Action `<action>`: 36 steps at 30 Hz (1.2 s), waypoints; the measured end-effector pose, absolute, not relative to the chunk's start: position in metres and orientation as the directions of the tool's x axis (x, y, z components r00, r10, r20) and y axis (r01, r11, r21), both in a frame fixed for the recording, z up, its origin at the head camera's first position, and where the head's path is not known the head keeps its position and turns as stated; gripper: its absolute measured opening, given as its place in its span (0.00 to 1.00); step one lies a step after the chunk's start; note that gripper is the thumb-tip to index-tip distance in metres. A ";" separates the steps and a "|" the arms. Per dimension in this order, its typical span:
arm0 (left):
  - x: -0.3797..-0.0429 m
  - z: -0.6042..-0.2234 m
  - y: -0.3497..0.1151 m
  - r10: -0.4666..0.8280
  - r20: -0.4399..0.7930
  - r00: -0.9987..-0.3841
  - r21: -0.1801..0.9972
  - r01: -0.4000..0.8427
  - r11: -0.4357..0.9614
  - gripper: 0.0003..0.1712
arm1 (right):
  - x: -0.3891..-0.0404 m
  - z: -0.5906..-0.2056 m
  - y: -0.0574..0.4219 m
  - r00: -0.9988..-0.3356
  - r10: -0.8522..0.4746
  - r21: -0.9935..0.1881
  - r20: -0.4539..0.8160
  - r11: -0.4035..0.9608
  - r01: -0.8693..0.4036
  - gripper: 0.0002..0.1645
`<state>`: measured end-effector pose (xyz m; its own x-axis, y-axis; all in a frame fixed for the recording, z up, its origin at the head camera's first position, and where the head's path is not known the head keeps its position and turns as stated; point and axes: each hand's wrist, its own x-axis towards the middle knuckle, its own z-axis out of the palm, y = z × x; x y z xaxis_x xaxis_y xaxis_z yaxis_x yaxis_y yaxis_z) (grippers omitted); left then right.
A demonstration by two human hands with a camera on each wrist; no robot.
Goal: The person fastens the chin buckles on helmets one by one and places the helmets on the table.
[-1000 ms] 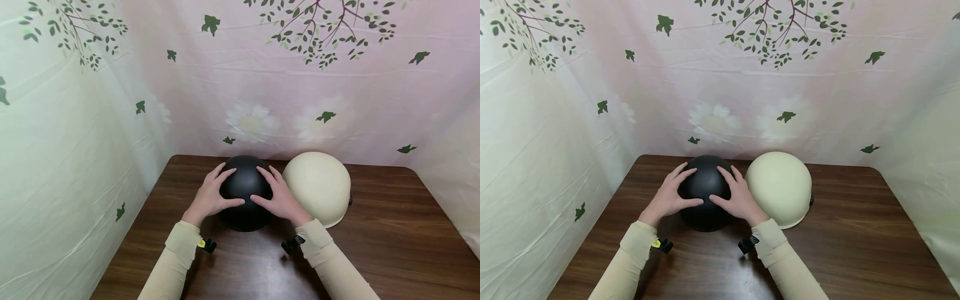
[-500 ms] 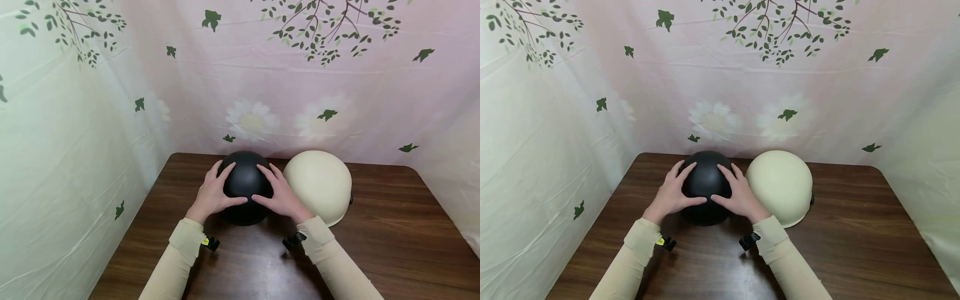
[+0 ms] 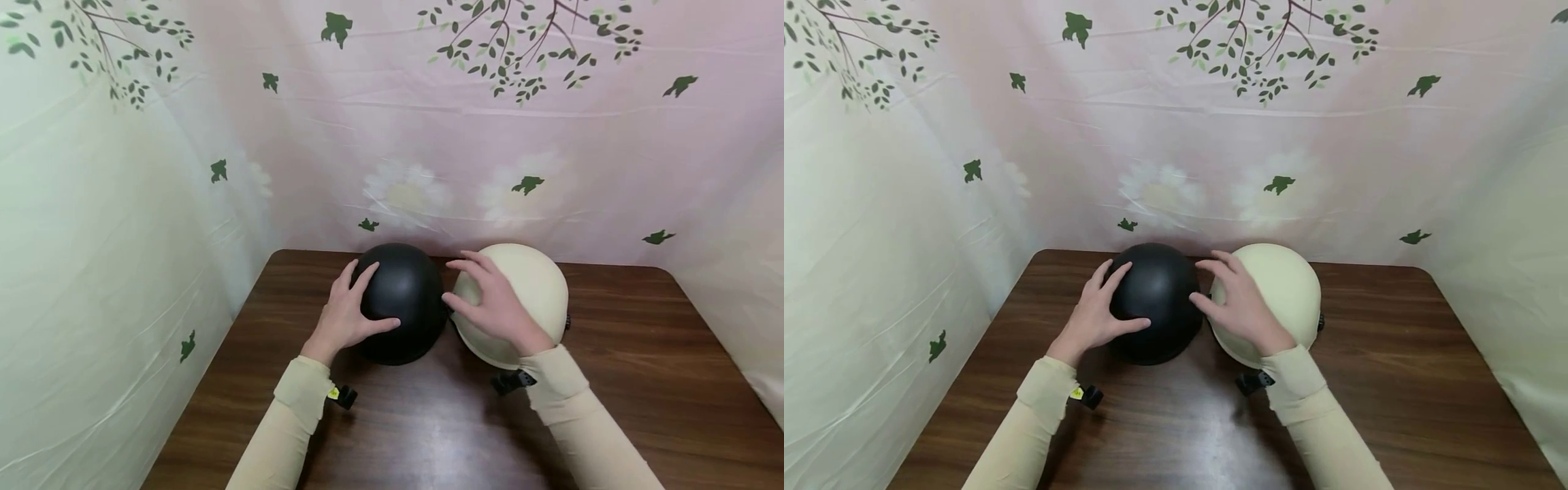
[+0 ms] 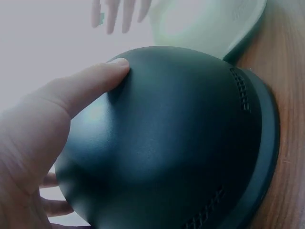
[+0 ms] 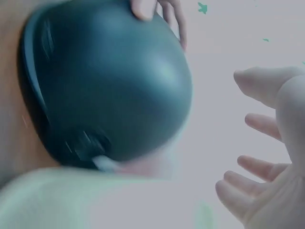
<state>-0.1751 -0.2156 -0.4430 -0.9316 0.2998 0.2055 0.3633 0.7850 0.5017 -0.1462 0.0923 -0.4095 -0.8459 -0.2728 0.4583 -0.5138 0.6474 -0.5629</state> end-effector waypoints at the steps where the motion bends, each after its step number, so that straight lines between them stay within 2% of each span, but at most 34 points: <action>1: -0.176 -0.443 -0.216 0.299 0.203 -0.932 0.503 0.361 0.785 0.65 | -0.146 -0.406 0.099 -0.826 -0.264 -0.534 0.498 0.657 -0.532 0.31; 4: -0.178 -0.443 -0.217 0.306 0.195 -0.932 0.505 0.363 0.783 0.66 | -0.147 -0.399 0.126 -0.789 -0.249 -0.436 0.561 0.722 -0.537 0.28; 8: -0.182 -0.442 -0.217 0.308 0.196 -0.931 0.505 0.365 0.782 0.66 | -0.147 -0.401 0.162 -0.853 -0.225 -0.346 0.471 0.842 -0.414 0.38; 11: -0.185 -0.443 -0.218 0.301 0.199 -0.932 0.502 0.361 0.786 0.66 | -0.145 -0.410 0.180 -0.916 -0.197 -0.360 0.351 0.874 -0.326 0.47; 14: -0.189 -0.442 -0.219 0.298 0.208 -0.932 0.497 0.363 0.788 0.66 | -0.146 -0.420 0.188 -0.937 -0.184 -0.402 0.298 0.866 -0.297 0.52; 21: -0.195 -0.443 -0.215 0.303 0.220 -0.927 0.517 0.374 0.770 0.66 | -0.149 -0.422 0.196 -0.912 -0.213 -0.390 0.350 0.853 -0.348 0.51; 31: -0.195 -0.436 -0.212 0.315 0.213 -0.925 0.518 0.380 0.766 0.66 | -0.151 -0.420 0.202 -0.922 -0.215 -0.414 0.321 0.844 -0.341 0.52; 34: -0.191 -0.435 -0.207 0.311 0.302 -0.901 0.521 0.429 0.738 0.64 | -0.150 -0.421 0.203 -0.923 -0.221 -0.413 0.314 0.844 -0.343 0.52; 36: -0.186 -0.434 -0.201 0.305 0.422 -0.854 0.531 0.506 0.680 0.59 | -0.150 -0.422 0.203 -0.927 -0.219 -0.417 0.306 0.844 -0.337 0.52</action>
<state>-0.1861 -0.2012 -0.4344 -0.8535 0.3054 0.4222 0.5059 0.6799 0.5308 -0.1500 0.2028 -0.4223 -0.9266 -0.2191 0.3058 -0.3373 0.8438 -0.4175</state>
